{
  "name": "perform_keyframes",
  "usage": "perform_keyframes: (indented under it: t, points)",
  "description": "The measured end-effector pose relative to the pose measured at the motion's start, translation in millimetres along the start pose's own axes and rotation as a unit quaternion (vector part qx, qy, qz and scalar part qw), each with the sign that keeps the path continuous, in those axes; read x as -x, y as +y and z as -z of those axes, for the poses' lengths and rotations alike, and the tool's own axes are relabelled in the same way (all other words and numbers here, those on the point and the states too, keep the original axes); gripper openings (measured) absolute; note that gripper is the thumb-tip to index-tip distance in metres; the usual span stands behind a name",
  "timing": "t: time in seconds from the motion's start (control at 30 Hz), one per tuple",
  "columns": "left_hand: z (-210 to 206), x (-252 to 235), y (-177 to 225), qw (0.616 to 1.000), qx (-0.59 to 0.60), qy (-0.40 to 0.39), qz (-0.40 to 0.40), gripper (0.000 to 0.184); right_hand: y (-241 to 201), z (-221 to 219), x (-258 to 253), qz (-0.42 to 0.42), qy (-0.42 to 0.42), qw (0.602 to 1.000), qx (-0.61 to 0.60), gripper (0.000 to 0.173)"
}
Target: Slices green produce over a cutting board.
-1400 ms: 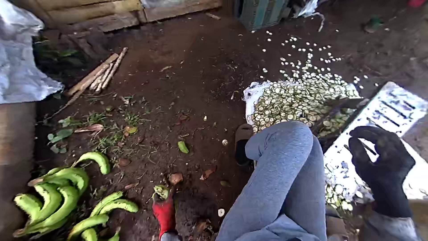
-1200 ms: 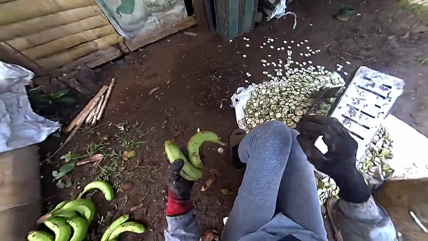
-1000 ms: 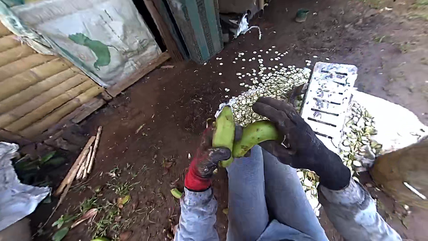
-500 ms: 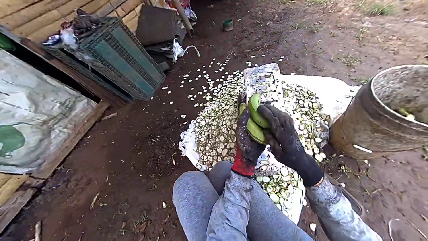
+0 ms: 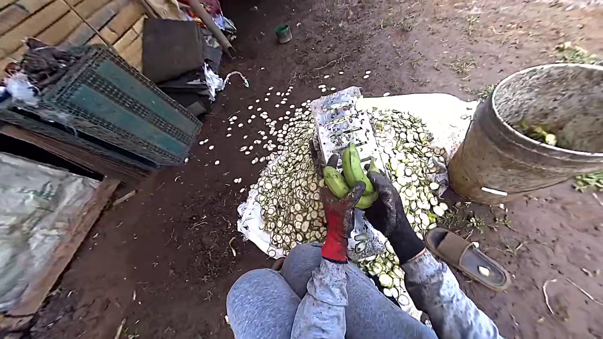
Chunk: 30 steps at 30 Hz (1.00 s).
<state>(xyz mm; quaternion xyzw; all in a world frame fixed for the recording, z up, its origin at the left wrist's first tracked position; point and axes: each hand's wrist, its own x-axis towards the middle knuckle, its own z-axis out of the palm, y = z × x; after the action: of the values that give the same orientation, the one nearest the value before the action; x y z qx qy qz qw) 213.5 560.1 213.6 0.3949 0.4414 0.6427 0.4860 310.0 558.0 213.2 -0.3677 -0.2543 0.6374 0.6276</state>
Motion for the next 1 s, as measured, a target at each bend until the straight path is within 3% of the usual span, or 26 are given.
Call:
perform_keyframes:
  t: [0.13,0.23,0.3,0.37,0.43,0.5,0.6,0.67,0.77,0.83,0.9,1.0]
  points:
    - [-8,-13,-10,0.994,-0.056,0.089,-0.017,0.075,5,-3,-4,0.1,0.074,0.97,0.207,0.069]
    - [-7,-21,-23,0.989,-0.041,0.133,0.057,0.043,5,10,-9,0.199,0.007,0.897,0.394,0.094]
    - [2,-23,-27,0.987,0.068,0.078,0.119,0.033,-3,22,-11,0.205,-0.081,0.875,0.432,0.097]
    - [8,-22,-25,0.972,0.192,0.03,0.132,0.023,-12,35,-14,0.159,-0.166,0.89,0.395,0.094]
    - [14,-19,-28,0.958,0.249,-0.014,0.14,0.029,-21,44,-21,0.1,-0.207,0.927,0.296,0.092]
    - [14,-17,-35,0.95,0.266,-0.055,0.153,0.043,-21,47,-27,0.097,-0.215,0.941,0.243,0.087]
    - [-2,-15,-36,0.947,0.275,0.011,0.164,0.031,-17,42,-26,0.107,-0.213,0.944,0.229,0.084]
    - [-10,-11,-33,0.952,0.259,0.074,0.145,0.022,-4,37,-13,0.123,-0.174,0.953,0.213,0.097]
    - [-13,1,-44,0.985,0.096,0.117,0.08,0.031,19,16,2,0.156,-0.042,0.962,0.222,0.121]
    - [-13,9,-54,0.992,0.034,0.104,0.059,0.049,26,10,-2,0.165,0.052,0.965,0.195,0.114]
    - [-9,4,-54,0.993,0.075,0.076,0.044,0.069,24,10,-10,0.186,0.062,0.963,0.184,0.095]
    - [-7,-4,-48,0.995,0.086,0.047,0.008,0.065,24,11,-13,0.234,0.053,0.955,0.173,0.087]
